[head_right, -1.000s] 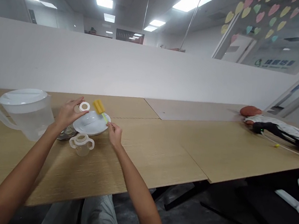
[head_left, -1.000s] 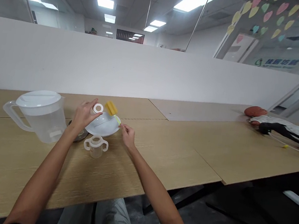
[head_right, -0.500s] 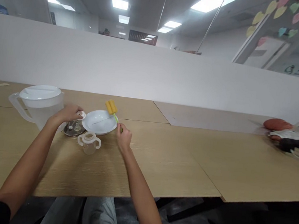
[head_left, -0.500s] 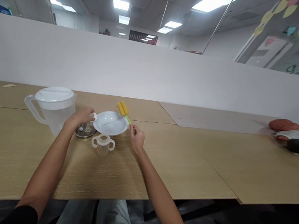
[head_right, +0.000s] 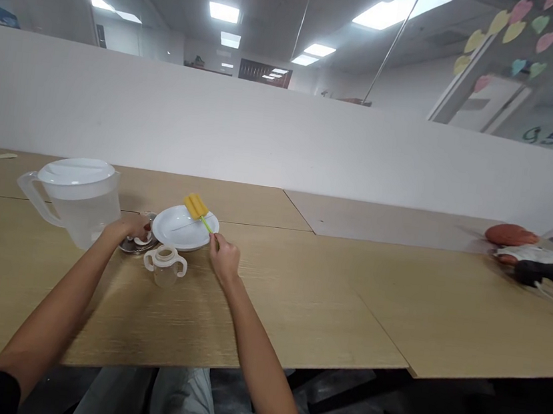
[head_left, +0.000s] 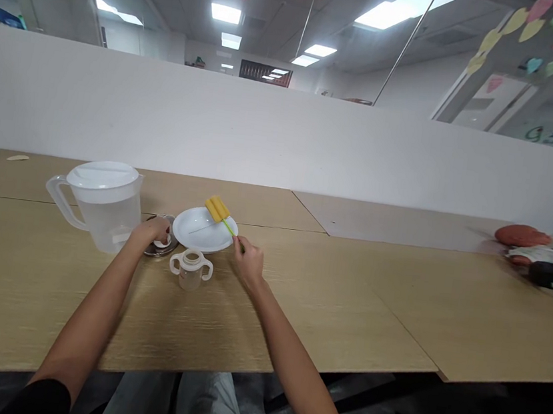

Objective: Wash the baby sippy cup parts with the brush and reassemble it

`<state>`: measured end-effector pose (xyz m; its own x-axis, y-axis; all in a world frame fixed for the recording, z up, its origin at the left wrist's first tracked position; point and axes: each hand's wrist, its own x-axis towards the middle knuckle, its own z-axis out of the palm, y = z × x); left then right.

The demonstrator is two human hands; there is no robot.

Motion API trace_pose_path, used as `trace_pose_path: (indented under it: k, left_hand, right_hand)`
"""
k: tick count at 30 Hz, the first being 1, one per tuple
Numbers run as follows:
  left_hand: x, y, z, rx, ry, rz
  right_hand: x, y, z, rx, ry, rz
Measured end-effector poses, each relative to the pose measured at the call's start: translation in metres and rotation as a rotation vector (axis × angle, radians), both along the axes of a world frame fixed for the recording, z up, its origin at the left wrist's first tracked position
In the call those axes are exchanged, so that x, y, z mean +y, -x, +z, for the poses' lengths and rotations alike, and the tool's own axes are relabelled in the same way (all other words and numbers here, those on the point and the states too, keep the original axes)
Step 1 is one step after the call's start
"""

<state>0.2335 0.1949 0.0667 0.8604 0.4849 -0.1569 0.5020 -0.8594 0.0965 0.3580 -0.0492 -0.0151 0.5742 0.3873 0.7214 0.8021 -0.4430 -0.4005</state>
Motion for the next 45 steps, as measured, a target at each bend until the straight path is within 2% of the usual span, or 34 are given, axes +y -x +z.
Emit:
trace_pose_path:
  k: [3, 7, 8, 10, 12, 16, 21, 26, 31, 34, 37, 40, 43, 45]
  left_hand:
    - [-0.002, 0.003, 0.006, -0.013, -0.009, 0.024]
    - [-0.018, 0.014, 0.036, -0.114, -0.019, 0.008]
    - [-0.027, 0.017, 0.045, -0.171, -0.002, -0.032]
    - [-0.048, 0.024, 0.06, -0.33, 0.121, -0.196]
    - [-0.072, 0.029, 0.068, -0.25, 0.199, -0.28]
    - [-0.106, 0.029, 0.065, -0.022, 0.086, -0.304]
    - [-0.109, 0.023, 0.056, 0.067, 0.056, -0.35]
    - [-0.103, 0.031, 0.067, -0.046, 0.174, -0.423]
    - [-0.11, 0.032, 0.079, -0.312, 0.223, -0.483]
    - [-0.118, 0.023, 0.075, -0.464, 0.272, -0.477]
    - [-0.126, 0.01, 0.064, -0.584, 0.318, -0.458]
    - [-0.136, -0.004, 0.046, -0.77, 0.351, -0.433]
    - [-0.146, -0.017, 0.025, -1.005, 0.356, -0.417]
    - [-0.151, -0.023, 0.013, -1.105, 0.421, -0.425]
  right_hand:
    - [0.0, 0.0, 0.0, 0.0, 0.003, -0.002]
    - [0.0, 0.001, 0.001, 0.004, -0.005, -0.008]
    - [0.0, 0.001, 0.001, 0.005, -0.01, -0.012]
    - [0.0, 0.001, 0.002, 0.01, -0.016, -0.013]
    - [-0.001, 0.001, 0.003, 0.019, -0.019, -0.01]
    - [-0.002, 0.001, 0.005, 0.038, -0.026, -0.012]
    - [-0.002, 0.001, 0.006, 0.06, -0.052, -0.019]
    - [-0.002, 0.007, 0.011, 0.162, -0.165, 0.097]
    - [0.004, 0.014, 0.015, 0.563, -0.363, 0.395]
    - [0.01, 0.014, 0.014, 0.796, -0.489, 0.545]
    - [0.015, 0.012, 0.013, 0.898, -0.605, 0.574]
    - [0.016, 0.011, 0.015, 0.971, -0.676, 0.54]
    - [0.015, 0.012, 0.018, 1.047, -0.752, 0.572]
    - [0.015, 0.012, 0.02, 1.078, -0.806, 0.598]
